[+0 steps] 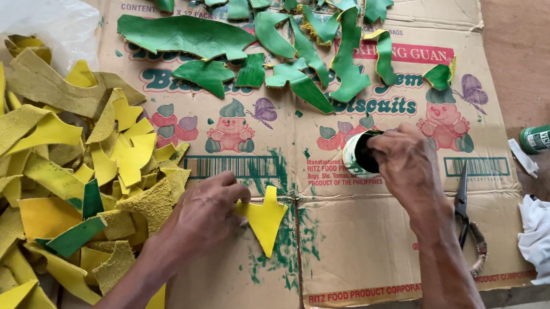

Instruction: The person paints yellow foam pieces green using a small brush and a paint can. They pick up each piece from a pile, apply green paint to one side, and place the finished piece on a cardboard surface. The process is repeated continuously throughout the clip.

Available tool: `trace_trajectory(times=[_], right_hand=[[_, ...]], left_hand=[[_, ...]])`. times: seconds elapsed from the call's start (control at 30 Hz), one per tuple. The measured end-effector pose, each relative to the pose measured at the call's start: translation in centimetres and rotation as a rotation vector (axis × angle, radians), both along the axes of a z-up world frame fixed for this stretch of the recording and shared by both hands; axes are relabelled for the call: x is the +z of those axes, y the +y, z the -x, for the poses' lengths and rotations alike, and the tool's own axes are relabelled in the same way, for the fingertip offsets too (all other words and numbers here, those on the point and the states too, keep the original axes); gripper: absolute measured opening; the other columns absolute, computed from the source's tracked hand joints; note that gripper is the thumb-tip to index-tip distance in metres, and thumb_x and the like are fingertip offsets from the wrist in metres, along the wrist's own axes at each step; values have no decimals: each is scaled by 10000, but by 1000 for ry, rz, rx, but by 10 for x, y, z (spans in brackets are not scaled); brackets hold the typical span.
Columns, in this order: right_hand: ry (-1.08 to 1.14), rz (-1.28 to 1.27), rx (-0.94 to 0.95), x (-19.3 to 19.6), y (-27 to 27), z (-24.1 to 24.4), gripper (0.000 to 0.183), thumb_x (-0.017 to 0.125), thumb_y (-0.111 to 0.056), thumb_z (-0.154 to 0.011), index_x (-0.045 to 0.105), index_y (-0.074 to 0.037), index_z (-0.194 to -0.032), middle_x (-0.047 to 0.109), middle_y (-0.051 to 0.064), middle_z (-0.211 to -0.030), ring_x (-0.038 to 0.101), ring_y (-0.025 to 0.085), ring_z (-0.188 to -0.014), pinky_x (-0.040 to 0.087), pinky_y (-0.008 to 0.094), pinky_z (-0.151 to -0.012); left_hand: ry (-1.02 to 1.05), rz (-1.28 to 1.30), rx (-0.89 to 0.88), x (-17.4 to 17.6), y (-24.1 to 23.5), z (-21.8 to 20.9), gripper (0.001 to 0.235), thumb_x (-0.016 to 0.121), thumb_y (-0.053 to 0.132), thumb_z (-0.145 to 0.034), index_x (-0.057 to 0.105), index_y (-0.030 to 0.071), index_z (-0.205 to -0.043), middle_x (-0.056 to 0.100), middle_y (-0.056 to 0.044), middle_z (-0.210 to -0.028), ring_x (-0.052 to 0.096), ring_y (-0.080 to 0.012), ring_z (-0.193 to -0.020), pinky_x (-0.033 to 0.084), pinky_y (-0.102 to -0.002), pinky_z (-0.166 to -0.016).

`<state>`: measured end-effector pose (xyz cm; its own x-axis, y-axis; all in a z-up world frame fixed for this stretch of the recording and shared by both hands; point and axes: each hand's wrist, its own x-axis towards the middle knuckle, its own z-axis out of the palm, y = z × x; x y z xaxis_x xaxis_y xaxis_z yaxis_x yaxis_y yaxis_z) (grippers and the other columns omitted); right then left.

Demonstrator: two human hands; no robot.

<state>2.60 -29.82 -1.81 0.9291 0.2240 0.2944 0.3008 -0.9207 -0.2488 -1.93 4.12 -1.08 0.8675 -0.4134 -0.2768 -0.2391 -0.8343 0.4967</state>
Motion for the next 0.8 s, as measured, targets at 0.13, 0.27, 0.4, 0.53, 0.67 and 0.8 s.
trace_trajectory(times=[0.13,0.27,0.4,0.53,0.67,0.8], right_hand=[[-63,-86,-2,8,-4,1,108,762,-67,-835,797,-84,-936,758,71,-897,627,259,-783,520,411,-747],[-5,-39,-3,9,3,-1,127,763,-47,-826,800,-84,-942,747,79,-846,637,288,-811,532,421,-782],[-32,-73,-20,19,0,10,155,769,-25,-828,785,-79,-973,757,87,-927,676,285,-878,532,413,-823],[-105,-76,16,25,9,14,180,777,-5,-825,754,-52,-997,760,109,-1022,699,290,-981,532,422,-916],[-83,-200,-77,46,28,41,220,761,-8,-870,741,-48,-1085,744,117,-1081,693,270,-966,547,393,-879],[311,-457,17,30,85,70,193,763,-46,-824,740,-79,-1013,729,67,-957,718,193,-842,592,320,-722]], left_hand=[[-17,32,-22,0,-1,-8,247,774,198,-820,689,120,-1038,618,-42,-976,663,-246,-934,527,-426,-866],[34,66,-126,9,1,-22,321,800,197,-778,690,111,-1067,620,-44,-990,651,-249,-946,531,-412,-857],[187,142,-26,10,9,-31,263,792,216,-770,746,149,-1020,626,-5,-964,684,-185,-922,571,-328,-863],[109,212,-95,4,18,-34,152,760,180,-830,752,106,-962,622,-29,-926,673,-207,-890,540,-377,-798],[16,271,-133,-4,23,-35,170,766,138,-785,764,100,-951,619,-45,-883,661,-220,-871,532,-387,-774],[-24,345,-151,-9,29,-28,183,783,138,-754,754,69,-921,613,-66,-872,664,-229,-865,541,-388,-763]])
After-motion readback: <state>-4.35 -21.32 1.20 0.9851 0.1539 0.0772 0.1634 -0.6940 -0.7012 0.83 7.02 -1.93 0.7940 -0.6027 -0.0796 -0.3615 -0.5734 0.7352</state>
